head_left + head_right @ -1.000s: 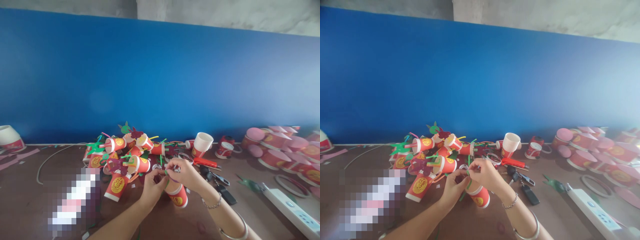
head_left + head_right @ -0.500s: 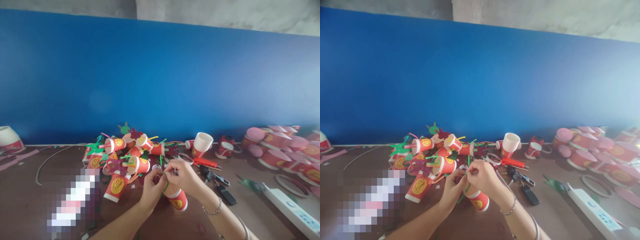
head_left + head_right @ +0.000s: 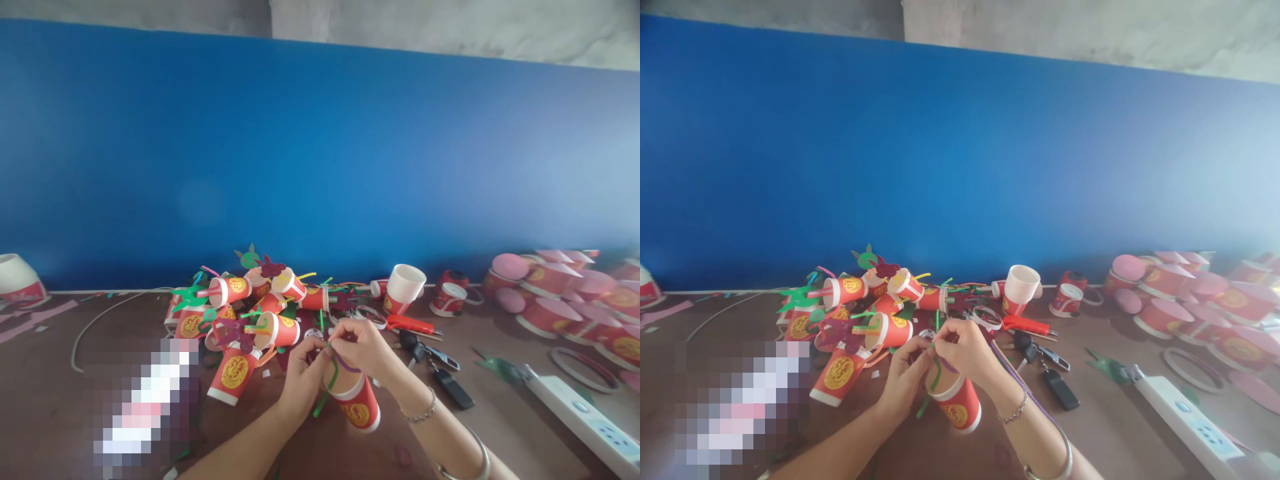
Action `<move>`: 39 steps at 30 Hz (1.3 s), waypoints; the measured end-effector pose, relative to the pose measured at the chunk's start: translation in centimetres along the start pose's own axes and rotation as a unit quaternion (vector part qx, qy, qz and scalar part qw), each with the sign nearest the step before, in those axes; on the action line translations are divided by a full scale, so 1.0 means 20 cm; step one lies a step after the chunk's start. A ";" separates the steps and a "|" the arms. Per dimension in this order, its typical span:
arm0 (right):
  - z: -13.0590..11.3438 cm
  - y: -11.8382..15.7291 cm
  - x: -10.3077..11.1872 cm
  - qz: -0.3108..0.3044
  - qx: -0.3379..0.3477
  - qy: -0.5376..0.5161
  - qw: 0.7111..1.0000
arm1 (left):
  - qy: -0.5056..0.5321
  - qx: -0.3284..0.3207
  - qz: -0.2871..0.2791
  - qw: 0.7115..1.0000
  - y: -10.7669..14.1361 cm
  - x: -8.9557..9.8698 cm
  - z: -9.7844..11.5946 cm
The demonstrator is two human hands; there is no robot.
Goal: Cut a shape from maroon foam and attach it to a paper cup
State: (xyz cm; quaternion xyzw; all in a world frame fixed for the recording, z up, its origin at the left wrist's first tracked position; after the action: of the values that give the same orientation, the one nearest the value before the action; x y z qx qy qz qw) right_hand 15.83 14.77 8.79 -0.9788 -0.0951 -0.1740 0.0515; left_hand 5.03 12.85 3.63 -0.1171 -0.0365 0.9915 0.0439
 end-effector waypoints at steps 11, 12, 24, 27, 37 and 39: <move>-0.09 0.02 0.01 0.017 0.075 0.074 0.994 | 0.068 0.054 -0.021 0.996 -0.01 -0.03 -0.05; -0.11 0.03 0.01 0.021 0.097 0.085 0.991 | 0.064 0.052 -0.021 0.996 -0.01 -0.03 -0.05; -0.18 0.07 -0.09 -0.059 0.139 0.102 0.983 | 0.048 -0.040 -0.053 0.997 -0.01 -0.05 0.01; -0.12 0.05 -0.09 -0.076 0.078 0.079 0.991 | 0.035 -0.024 -0.087 0.995 0.00 -0.08 -0.01; -0.04 0.01 -0.04 -0.059 0.039 0.026 0.997 | 0.051 0.019 -0.066 0.996 0.02 -0.09 -0.02; -0.02 -0.01 0.03 0.005 0.010 -0.034 0.999 | 0.079 0.035 -0.051 0.995 0.00 -0.08 -0.04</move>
State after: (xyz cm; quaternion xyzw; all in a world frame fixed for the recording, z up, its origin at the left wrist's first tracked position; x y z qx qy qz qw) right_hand 16.26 15.13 9.37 -0.9840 -0.0937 -0.1398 0.0589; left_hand 6.69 12.80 3.30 -0.1918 -0.0044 0.9762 0.1015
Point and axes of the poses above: each hand's wrist, its own y-axis away from the middle knuckle, its own x-axis out of the back of the hand, z = x × y, the point moved 8 cm from there along -y, towards the middle knuckle, and after that the axes turned 5 degrees about -y, right-handed, at the moved point
